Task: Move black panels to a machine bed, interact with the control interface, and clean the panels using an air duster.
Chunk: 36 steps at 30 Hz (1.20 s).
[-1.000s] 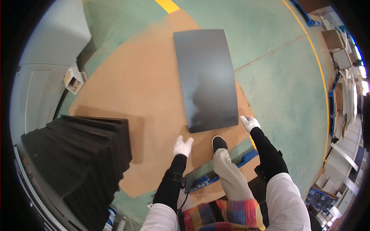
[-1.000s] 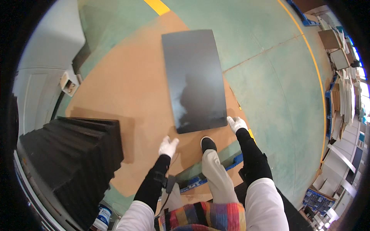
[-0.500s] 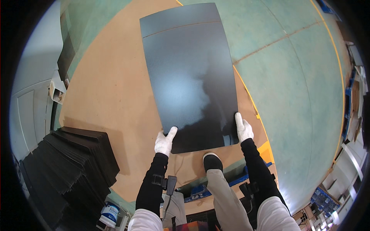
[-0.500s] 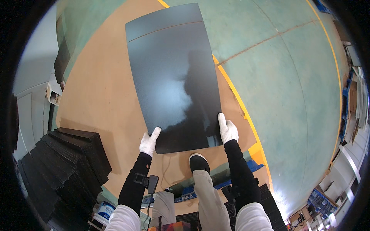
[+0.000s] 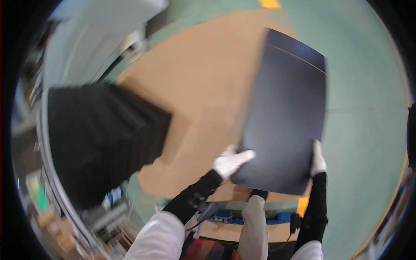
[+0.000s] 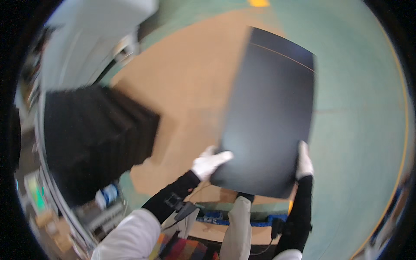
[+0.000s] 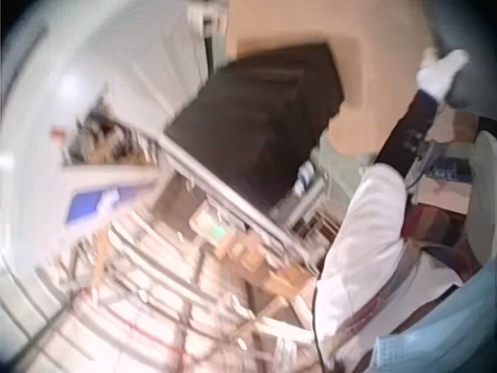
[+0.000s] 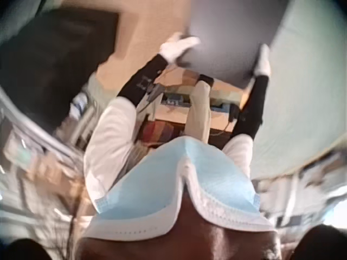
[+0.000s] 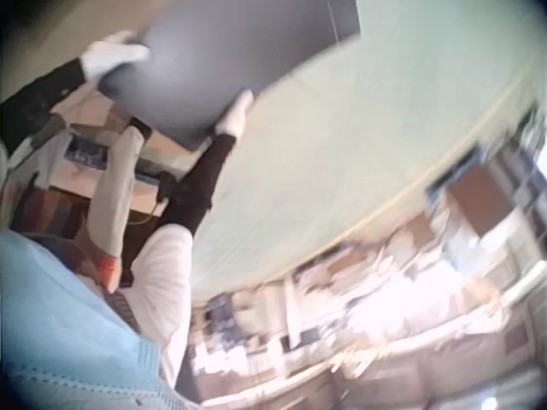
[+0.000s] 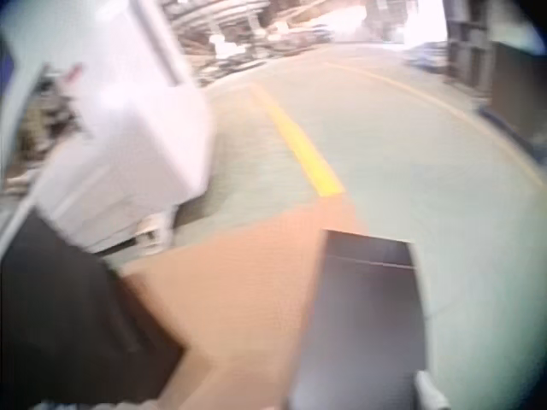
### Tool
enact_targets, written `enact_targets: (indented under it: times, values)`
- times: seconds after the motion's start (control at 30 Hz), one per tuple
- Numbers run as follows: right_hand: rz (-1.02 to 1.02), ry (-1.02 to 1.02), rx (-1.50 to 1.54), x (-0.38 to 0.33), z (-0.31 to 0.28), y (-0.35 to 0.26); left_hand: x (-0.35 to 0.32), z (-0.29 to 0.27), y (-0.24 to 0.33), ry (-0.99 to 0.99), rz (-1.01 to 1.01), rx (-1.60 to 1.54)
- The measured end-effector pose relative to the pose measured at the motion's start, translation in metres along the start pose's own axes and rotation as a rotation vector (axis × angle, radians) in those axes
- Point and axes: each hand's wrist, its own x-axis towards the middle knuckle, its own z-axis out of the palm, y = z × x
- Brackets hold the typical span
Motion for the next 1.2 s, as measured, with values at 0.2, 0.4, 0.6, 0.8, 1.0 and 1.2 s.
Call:
enact_targets:
  times: [0.2, 0.4, 0.6, 0.8, 1.0, 1.2]
  values:
    - [-0.106, 0.134, -0.521, -0.126, 0.003, -0.006, -0.095, -0.031, -0.002, -0.028, -0.003, 0.164]
    - [0.066, -0.026, -0.193, -0.26, -0.032, 0.051, -0.212, -0.068, 0.019, -0.199, -0.084, 0.15]
    - [-1.136, -0.145, -1.2, -0.346, -0.061, 0.116, -0.29, -0.107, 0.026, -0.262, -0.075, 0.288]
    - [-0.645, -0.107, -1.002, -0.383, 0.009, 0.049, -0.321, -0.16, -0.01, -0.406, 0.542, 0.338]
    - [-0.109, -0.083, -0.803, -0.468, 0.117, -0.008, -0.429, -0.262, 0.021, -0.162, 0.257, 0.035]
    - [-0.309, -0.132, -0.8, -0.579, 0.301, -0.078, -0.499, -0.358, -0.037, 0.152, 0.328, -0.384]
